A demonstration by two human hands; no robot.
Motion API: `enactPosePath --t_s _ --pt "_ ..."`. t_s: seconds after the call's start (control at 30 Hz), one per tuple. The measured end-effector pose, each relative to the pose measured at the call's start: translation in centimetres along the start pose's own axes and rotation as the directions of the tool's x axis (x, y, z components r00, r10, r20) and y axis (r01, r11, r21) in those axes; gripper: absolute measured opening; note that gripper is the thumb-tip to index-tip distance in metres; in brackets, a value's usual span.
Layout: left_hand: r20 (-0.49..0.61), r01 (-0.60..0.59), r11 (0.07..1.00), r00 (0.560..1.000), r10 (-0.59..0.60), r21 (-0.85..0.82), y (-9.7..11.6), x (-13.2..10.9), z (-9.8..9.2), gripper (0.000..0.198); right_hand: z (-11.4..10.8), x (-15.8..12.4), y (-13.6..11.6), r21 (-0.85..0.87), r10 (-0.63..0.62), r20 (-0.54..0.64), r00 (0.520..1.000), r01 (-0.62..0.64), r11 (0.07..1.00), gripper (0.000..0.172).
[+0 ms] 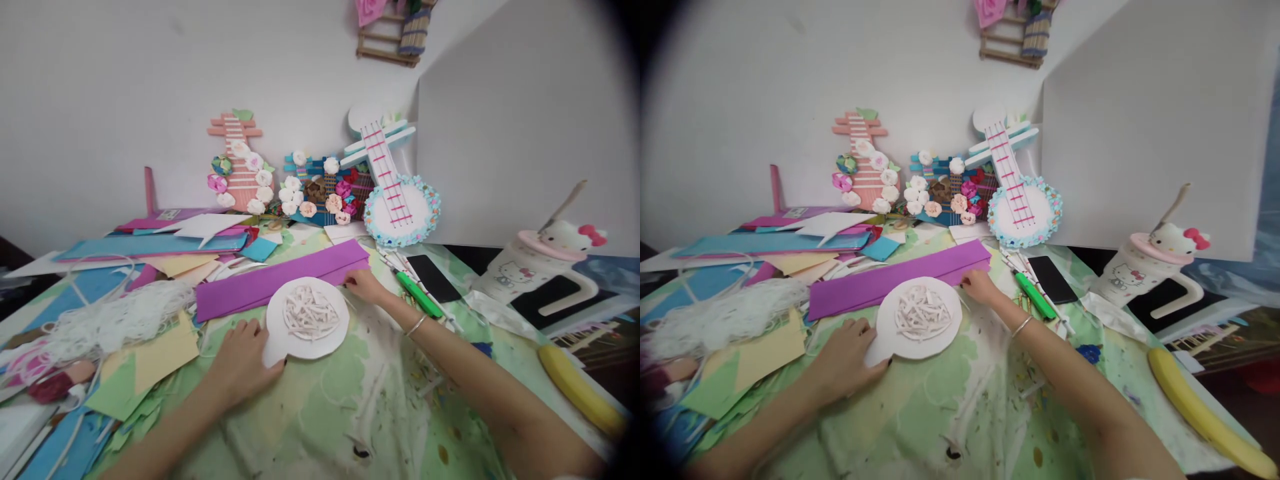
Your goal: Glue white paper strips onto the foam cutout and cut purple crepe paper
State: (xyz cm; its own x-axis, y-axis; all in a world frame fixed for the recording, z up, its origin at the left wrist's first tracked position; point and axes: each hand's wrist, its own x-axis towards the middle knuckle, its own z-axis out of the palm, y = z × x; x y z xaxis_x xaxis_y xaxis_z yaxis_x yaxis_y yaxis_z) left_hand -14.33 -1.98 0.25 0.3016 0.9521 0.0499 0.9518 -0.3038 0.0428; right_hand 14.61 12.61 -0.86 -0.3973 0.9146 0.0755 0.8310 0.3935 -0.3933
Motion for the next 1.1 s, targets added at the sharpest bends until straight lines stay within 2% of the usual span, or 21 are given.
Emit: enactPosePath --t_s 0.13,0.33,0.43,0.5,0.6,0.7,0.8,0.93,1.1 --pt "0.054 -0.010 0.999 0.999 0.007 0.048 0.9 -2.2 0.4 0.047 0.5 -0.8 -1.0 -0.014 0.066 0.053 0.996 -0.065 0.998 0.011" --pt "0.055 -0.023 0.997 0.998 0.019 0.079 1.4 -3.9 0.3 0.055 0.8 -0.9 -2.1 -0.033 0.098 0.072 0.993 -0.096 0.995 0.020" --pt "-0.014 0.005 0.998 1.000 -0.004 0.056 1.3 -3.2 0.0 0.060 0.6 -1.4 -2.6 0.000 0.069 0.105 0.992 -0.069 0.998 0.012" --pt "-0.112 -0.008 1.000 0.994 0.007 -0.006 1.2 -2.0 0.1 0.058 0.6 -1.8 -2.8 0.024 0.054 0.126 0.991 -0.057 0.998 0.006" --pt "-0.248 -0.146 0.981 0.962 0.111 -0.129 1.2 0.3 0.9 0.058 0.7 -2.5 -2.8 0.048 0.064 0.126 0.990 -0.071 0.996 0.010" --pt "-0.282 -0.254 0.946 0.940 0.192 -0.202 1.6 2.1 1.8 0.054 0.8 -3.0 -2.8 0.068 0.101 0.092 0.991 -0.107 0.992 0.012" --pt "-0.349 -0.261 0.929 0.923 0.160 -0.263 2.0 2.8 2.0 0.042 0.9 -3.6 -2.9 0.101 0.149 0.022 0.989 -0.151 0.983 0.014" --pt "-0.462 -0.258 0.904 0.883 0.078 -0.340 1.9 2.5 1.6 0.023 0.8 -4.4 -4.1 0.156 0.212 -0.059 0.975 -0.201 0.967 0.012" --pt "-0.474 -0.285 0.851 0.879 0.049 -0.440 1.7 2.2 1.9 0.015 1.1 -5.0 -6.6 0.188 0.232 -0.068 0.970 -0.216 0.958 0.012"
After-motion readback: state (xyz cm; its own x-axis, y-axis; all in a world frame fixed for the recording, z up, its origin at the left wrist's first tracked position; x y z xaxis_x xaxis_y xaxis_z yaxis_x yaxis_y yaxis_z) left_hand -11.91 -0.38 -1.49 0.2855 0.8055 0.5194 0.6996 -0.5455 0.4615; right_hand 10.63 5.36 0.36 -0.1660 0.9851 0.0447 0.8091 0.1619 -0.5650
